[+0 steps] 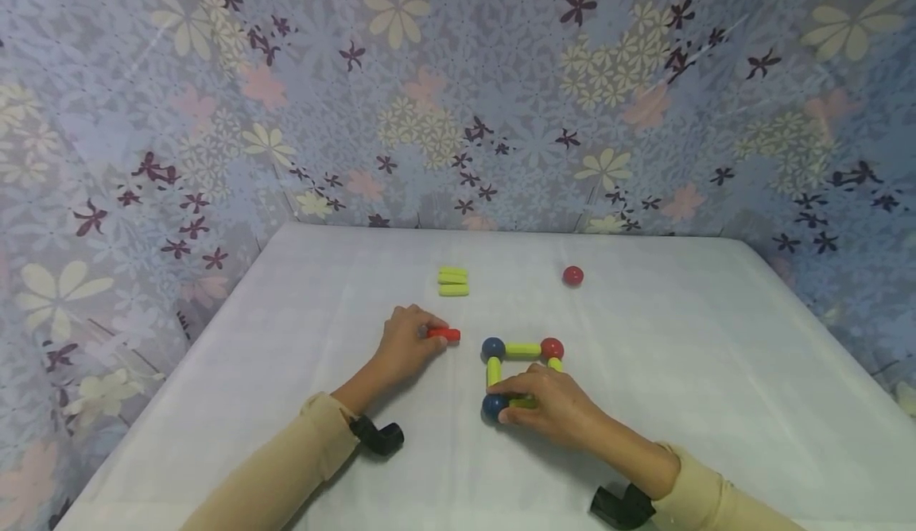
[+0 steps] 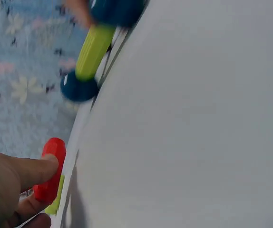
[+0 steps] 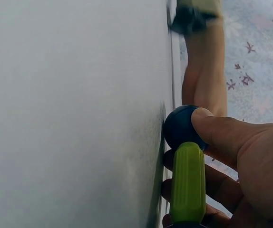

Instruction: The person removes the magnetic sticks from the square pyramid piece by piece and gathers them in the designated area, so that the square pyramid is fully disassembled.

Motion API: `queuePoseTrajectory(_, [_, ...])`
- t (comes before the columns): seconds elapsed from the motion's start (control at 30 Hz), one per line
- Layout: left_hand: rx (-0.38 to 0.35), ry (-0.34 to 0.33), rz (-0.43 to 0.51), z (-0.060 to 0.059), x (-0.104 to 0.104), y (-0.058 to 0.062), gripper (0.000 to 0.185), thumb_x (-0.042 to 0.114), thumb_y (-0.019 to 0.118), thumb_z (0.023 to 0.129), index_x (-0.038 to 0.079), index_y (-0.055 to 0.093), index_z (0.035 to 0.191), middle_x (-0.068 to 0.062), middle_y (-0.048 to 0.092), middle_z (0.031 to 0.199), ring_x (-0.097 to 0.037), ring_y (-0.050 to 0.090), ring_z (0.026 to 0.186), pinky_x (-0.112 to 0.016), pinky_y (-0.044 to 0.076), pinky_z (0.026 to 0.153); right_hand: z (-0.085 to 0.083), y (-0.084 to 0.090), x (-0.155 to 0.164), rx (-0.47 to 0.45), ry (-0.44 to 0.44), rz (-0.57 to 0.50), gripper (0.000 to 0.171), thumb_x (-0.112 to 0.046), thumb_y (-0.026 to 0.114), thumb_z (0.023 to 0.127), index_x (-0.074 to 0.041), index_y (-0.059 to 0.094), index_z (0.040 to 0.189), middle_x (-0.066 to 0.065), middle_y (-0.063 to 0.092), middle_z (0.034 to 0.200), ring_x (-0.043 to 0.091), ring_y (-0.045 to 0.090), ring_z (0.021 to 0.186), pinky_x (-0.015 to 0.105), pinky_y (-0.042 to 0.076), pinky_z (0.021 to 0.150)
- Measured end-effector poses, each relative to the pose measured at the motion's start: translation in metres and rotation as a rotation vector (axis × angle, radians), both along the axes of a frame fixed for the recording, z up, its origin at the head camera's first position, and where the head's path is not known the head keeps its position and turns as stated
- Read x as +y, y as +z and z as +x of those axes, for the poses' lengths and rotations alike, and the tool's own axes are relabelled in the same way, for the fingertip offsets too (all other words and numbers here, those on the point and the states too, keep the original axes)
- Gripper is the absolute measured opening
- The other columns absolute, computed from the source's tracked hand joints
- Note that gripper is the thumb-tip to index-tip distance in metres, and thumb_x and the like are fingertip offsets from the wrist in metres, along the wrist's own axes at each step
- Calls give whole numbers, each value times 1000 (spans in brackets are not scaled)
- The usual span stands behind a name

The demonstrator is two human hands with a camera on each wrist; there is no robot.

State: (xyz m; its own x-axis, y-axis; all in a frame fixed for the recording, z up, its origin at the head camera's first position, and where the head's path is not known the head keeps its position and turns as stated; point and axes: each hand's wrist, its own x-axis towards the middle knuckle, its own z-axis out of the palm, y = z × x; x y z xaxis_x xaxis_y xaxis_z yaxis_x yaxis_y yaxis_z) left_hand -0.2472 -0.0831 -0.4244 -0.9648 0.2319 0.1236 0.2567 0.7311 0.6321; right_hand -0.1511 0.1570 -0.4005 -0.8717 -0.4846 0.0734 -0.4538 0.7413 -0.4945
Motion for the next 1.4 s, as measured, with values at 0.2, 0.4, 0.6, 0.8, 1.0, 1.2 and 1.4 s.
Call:
queuePoseTrajectory(0.2, [48, 72, -133, -42, 21, -2, 26, 21, 68, 83, 22, 70, 109, 0, 59, 100, -19, 44, 97, -36, 37, 84, 1, 0, -1, -18, -8, -7, 31, -33, 73, 79, -28, 71, 109, -11, 71, 105, 2, 47, 80, 17, 37, 62])
queuePoseTrajectory(0.4, [84, 122, -174, -57, 35, -3, 25, 21, 68, 84, 23, 70, 109, -3, 55, 101, -21, 43, 98, -36, 36, 83, 1, -1, 0, -13, -10, 2, 31, -33, 73, 79, -29, 70, 110, -11, 71, 105, 2, 48, 82, 17, 37, 63])
queuePoseTrajectory(0.6, [103, 151, -168, -61, 38, -3, 25, 18, 68, 83, 20, 70, 108, -5, 54, 103, -23, 42, 98, -37, 34, 84, 1, -1, 0, -11, -11, 6, 31, -33, 73, 79, -30, 70, 110, -12, 71, 106, 2, 50, 84, 18, 37, 64])
queuePoseTrajectory(0.8, [84, 160, -159, -58, 37, 1, 31, 20, 70, 82, 19, 67, 112, -7, 54, 107, -25, 42, 102, -39, 35, 88, 1, -1, 0, -9, -11, 13, 31, -33, 73, 79, -29, 70, 109, -12, 71, 105, 2, 48, 81, 18, 36, 64])
queuePoseTrajectory(1.0, [95, 162, -134, -57, 28, 0, 35, 20, 71, 79, 19, 66, 114, -7, 55, 107, -25, 42, 104, -40, 34, 88, 4, 4, 3, 66, -37, 12, 39, -31, 76, 77, -26, 67, 115, -13, 72, 99, 5, 50, 89, 26, 40, 77])
queuePoseTrajectory(1.2, [93, 160, -132, -58, 24, -1, 33, 21, 70, 80, 20, 67, 113, -7, 55, 108, -24, 42, 104, -39, 34, 87, 10, 6, 19, 103, -136, 12, 35, -29, 79, 73, -25, 70, 107, -15, 69, 95, 6, 45, 90, 27, 38, 75])
queuePoseTrajectory(1.4, [98, 158, -148, -58, 23, -2, 32, 21, 69, 81, 19, 67, 113, -8, 57, 109, -26, 44, 105, -41, 35, 88, 15, 3, 33, 95, -203, 35, 31, -31, 80, 71, -29, 72, 102, -19, 64, 88, 7, 35, 80, 22, 29, 66])
